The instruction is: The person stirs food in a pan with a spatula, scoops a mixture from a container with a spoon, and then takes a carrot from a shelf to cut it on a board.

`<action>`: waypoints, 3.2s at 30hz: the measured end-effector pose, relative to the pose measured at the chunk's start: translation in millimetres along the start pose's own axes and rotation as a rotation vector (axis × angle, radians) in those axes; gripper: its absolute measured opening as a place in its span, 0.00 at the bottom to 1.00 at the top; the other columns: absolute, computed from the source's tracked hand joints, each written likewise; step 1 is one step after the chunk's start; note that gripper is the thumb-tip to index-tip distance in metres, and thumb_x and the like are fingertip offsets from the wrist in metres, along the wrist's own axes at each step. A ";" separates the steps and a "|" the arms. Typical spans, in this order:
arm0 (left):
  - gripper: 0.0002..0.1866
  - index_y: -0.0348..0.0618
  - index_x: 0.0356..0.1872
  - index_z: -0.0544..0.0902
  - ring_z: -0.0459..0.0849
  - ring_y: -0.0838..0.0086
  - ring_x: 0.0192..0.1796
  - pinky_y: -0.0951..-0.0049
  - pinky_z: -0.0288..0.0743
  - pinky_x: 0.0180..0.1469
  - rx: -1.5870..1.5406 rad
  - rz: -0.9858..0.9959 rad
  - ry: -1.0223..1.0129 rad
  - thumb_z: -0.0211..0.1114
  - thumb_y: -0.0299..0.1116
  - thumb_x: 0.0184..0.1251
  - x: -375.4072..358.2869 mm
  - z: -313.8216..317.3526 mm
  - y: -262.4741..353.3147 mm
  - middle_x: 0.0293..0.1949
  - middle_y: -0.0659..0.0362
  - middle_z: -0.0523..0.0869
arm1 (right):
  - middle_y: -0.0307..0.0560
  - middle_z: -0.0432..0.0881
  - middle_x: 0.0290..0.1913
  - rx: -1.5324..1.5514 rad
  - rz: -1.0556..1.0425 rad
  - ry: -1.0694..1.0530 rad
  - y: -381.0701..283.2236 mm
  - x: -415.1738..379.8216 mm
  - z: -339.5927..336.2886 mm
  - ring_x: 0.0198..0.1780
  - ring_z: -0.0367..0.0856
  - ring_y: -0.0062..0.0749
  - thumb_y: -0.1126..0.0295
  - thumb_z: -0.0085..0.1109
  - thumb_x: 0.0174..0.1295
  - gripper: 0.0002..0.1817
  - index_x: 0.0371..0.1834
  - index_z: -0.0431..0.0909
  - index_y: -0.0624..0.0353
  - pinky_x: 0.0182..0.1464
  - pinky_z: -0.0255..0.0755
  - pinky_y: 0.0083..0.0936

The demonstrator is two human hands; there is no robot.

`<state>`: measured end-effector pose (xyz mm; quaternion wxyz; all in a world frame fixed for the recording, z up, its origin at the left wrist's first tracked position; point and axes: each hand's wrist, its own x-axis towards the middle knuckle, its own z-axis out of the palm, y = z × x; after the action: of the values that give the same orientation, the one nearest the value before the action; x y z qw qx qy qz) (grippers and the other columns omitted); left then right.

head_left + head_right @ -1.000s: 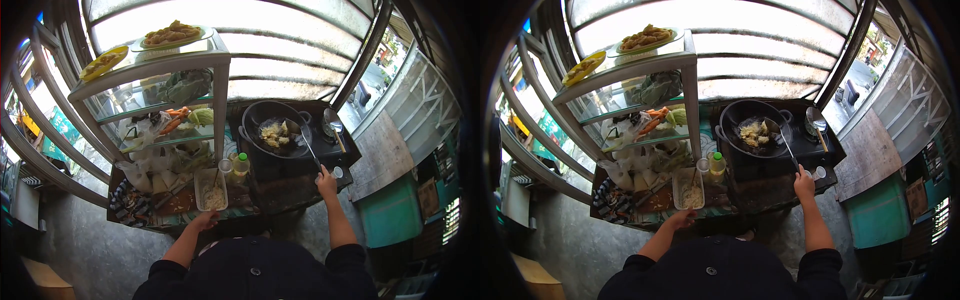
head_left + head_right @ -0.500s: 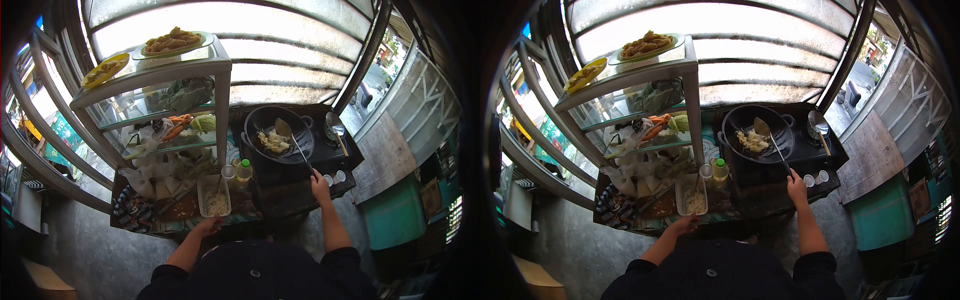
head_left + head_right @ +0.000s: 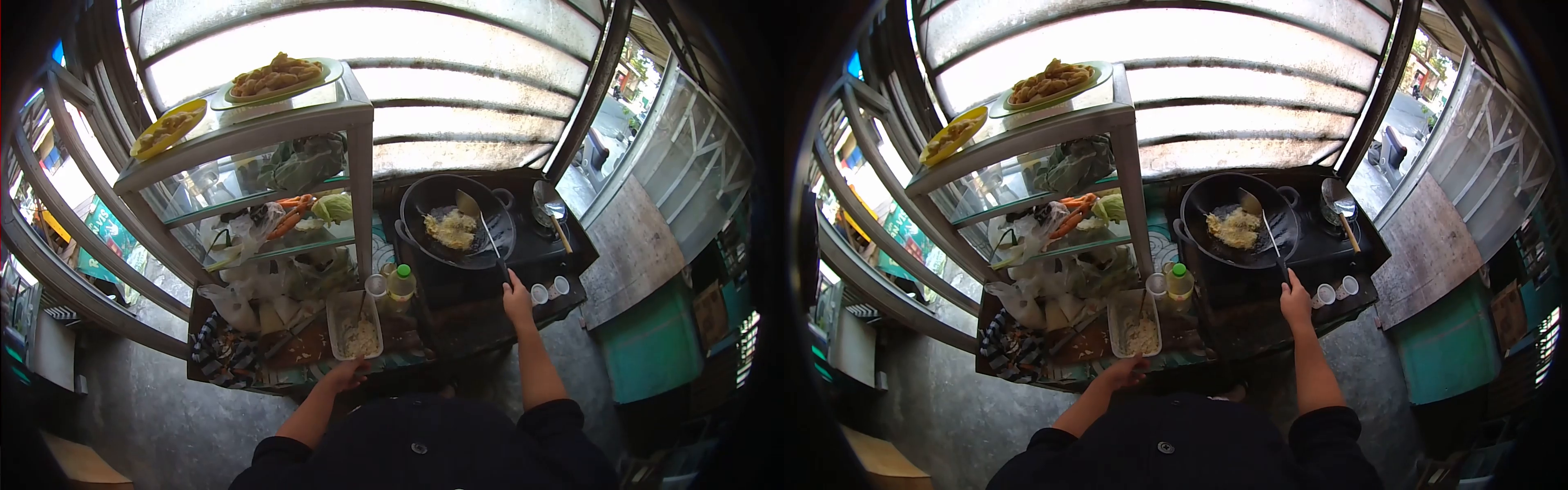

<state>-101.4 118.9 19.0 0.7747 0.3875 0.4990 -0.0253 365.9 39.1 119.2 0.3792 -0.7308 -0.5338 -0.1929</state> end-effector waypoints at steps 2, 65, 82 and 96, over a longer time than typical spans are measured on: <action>0.26 0.51 0.53 0.73 0.75 0.78 0.38 0.75 0.68 0.40 -0.019 0.002 -0.007 0.46 0.58 0.66 3.1 -1.0 -1.9 0.51 0.69 0.76 | 0.40 0.76 0.25 -0.154 0.128 -0.170 -6.2 8.2 -2.6 0.22 0.74 0.24 0.69 0.48 0.62 0.20 0.59 0.69 0.55 0.22 0.67 0.22; 0.27 0.51 0.57 0.69 0.73 0.76 0.38 0.75 0.69 0.39 -0.010 0.021 -0.042 0.45 0.59 0.66 7.3 -4.4 -5.4 0.51 0.66 0.75 | 0.53 0.74 0.37 -0.142 0.358 -0.460 -69.6 22.4 -32.4 0.42 0.75 0.51 0.67 0.55 0.53 0.28 0.62 0.66 0.45 0.45 0.70 0.42; 0.33 0.56 0.57 0.69 0.72 0.75 0.39 0.73 0.67 0.40 -0.283 0.010 0.078 0.60 0.63 0.54 19.2 -0.4 -23.1 0.49 0.66 0.73 | 0.47 0.77 0.22 0.367 0.123 -0.208 -148.1 -11.7 -46.9 0.24 0.77 0.40 0.74 0.66 0.47 0.08 0.19 0.75 0.62 0.26 0.68 0.29; 0.33 0.56 0.53 0.70 0.74 0.79 0.34 0.79 0.67 0.31 -0.372 0.140 0.327 0.62 0.64 0.50 -2.0 33.6 -17.3 0.44 0.68 0.74 | 0.46 0.76 0.21 0.573 0.100 -0.600 -107.3 -75.5 -34.5 0.20 0.73 0.32 0.73 0.66 0.47 0.07 0.22 0.77 0.64 0.25 0.65 0.23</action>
<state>-84.5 85.1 17.4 0.7417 0.2708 0.5856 0.1836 243.9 -19.7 126.7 0.4037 -0.6446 -0.6165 0.2036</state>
